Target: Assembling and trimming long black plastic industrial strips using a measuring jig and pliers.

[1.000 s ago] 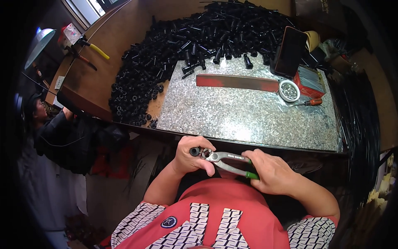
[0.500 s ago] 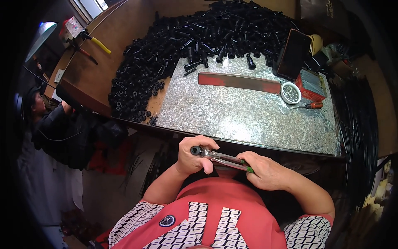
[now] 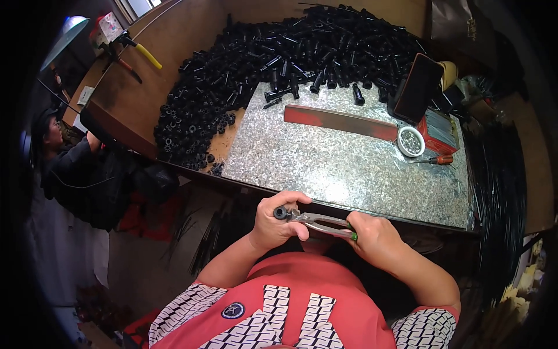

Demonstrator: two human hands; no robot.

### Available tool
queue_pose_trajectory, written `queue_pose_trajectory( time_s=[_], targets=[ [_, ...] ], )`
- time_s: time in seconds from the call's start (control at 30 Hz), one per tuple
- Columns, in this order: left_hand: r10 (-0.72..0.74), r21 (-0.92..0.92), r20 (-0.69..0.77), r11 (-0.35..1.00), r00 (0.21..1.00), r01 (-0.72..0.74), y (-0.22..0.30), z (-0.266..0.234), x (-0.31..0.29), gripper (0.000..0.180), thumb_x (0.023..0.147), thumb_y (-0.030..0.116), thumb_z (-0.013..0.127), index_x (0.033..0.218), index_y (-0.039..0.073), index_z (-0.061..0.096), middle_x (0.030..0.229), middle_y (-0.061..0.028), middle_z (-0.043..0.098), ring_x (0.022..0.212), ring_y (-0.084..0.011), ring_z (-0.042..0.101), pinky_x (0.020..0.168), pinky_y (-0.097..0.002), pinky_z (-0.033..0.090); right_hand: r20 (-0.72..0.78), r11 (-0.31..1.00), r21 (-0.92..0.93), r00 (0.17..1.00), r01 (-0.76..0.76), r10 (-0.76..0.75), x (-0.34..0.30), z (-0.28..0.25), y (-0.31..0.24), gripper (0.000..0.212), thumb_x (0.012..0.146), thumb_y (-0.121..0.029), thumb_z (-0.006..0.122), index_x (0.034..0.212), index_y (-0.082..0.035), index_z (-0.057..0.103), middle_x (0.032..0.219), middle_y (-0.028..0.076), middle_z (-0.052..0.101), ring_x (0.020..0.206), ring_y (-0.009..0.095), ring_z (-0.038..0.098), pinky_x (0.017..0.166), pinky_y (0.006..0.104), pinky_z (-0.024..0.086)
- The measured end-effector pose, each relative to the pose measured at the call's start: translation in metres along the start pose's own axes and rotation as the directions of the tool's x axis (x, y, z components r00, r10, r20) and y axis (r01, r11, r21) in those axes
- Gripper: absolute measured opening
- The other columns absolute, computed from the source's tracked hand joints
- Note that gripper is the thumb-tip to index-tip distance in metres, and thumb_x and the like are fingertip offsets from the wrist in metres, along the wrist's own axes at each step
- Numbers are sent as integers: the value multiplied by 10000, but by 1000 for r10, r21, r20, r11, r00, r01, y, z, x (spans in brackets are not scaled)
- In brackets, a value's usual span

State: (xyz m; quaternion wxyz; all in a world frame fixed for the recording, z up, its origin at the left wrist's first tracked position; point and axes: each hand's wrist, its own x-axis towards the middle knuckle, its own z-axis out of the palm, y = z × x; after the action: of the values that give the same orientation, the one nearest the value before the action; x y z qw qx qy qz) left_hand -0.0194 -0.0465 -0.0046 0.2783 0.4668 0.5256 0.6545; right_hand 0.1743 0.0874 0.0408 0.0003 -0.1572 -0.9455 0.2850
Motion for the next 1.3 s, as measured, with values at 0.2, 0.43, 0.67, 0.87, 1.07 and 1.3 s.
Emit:
queue_pose_trajectory(
  time_s=[0.2, 0.43, 0.67, 0.87, 1.07, 1.3],
  targets=[
    [66, 74, -20, 995, 998, -64, -3, -3, -1, 631, 642, 387, 827, 1076, 0, 583, 548, 83, 368, 517, -12, 337, 494, -180, 287, -338, 980, -198, 941, -35, -34, 2, -25, 13, 151, 819, -105, 640, 887, -41, 522, 769, 163, 592, 693, 380, 608, 576, 448, 483],
    [50, 79, -1, 996, 999, -50, 16, -3, -4, 778, 642, 448, 792, 1158, -45, 483, 531, 77, 345, 494, -3, 339, 464, -177, 266, -564, 883, -270, 807, -383, 177, 34, -95, 85, 118, 827, -115, 612, 833, -9, 560, 722, 218, 589, 717, 424, 579, 624, 474, 441],
    [120, 148, 44, 981, 992, -125, 48, -3, -10, 818, 618, 439, 798, 1175, -38, 437, 533, 72, 323, 494, -7, 337, 479, -169, 287, -378, 781, -412, 868, -470, 323, 65, -116, 94, 168, 811, -169, 636, 898, -25, 645, 807, 213, 648, 807, 398, 620, 735, 484, 474],
    [105, 124, 26, 986, 994, -107, 51, -1, -15, 788, 629, 387, 823, 1179, -19, 430, 520, 76, 338, 483, -6, 329, 476, -163, 263, -315, 734, -533, 903, -422, 291, 76, -103, 123, 159, 765, -131, 570, 792, -15, 675, 781, 217, 659, 760, 368, 652, 722, 456, 518],
    [102, 132, 26, 986, 994, -104, 51, 0, -11, 756, 642, 354, 835, 1166, -13, 433, 507, 77, 348, 475, -4, 332, 464, -166, 265, -312, 732, -530, 902, -427, 300, 78, -106, 122, 168, 772, -137, 562, 800, -17, 676, 790, 215, 660, 779, 362, 654, 726, 451, 517],
    [92, 134, 45, 986, 995, -97, 49, 1, -6, 736, 647, 329, 845, 1158, -8, 437, 504, 75, 359, 472, -3, 341, 465, -162, 276, -298, 746, -510, 902, -428, 313, 83, -111, 118, 178, 776, -151, 574, 861, -25, 664, 832, 208, 665, 823, 363, 648, 758, 444, 508]
  ],
)
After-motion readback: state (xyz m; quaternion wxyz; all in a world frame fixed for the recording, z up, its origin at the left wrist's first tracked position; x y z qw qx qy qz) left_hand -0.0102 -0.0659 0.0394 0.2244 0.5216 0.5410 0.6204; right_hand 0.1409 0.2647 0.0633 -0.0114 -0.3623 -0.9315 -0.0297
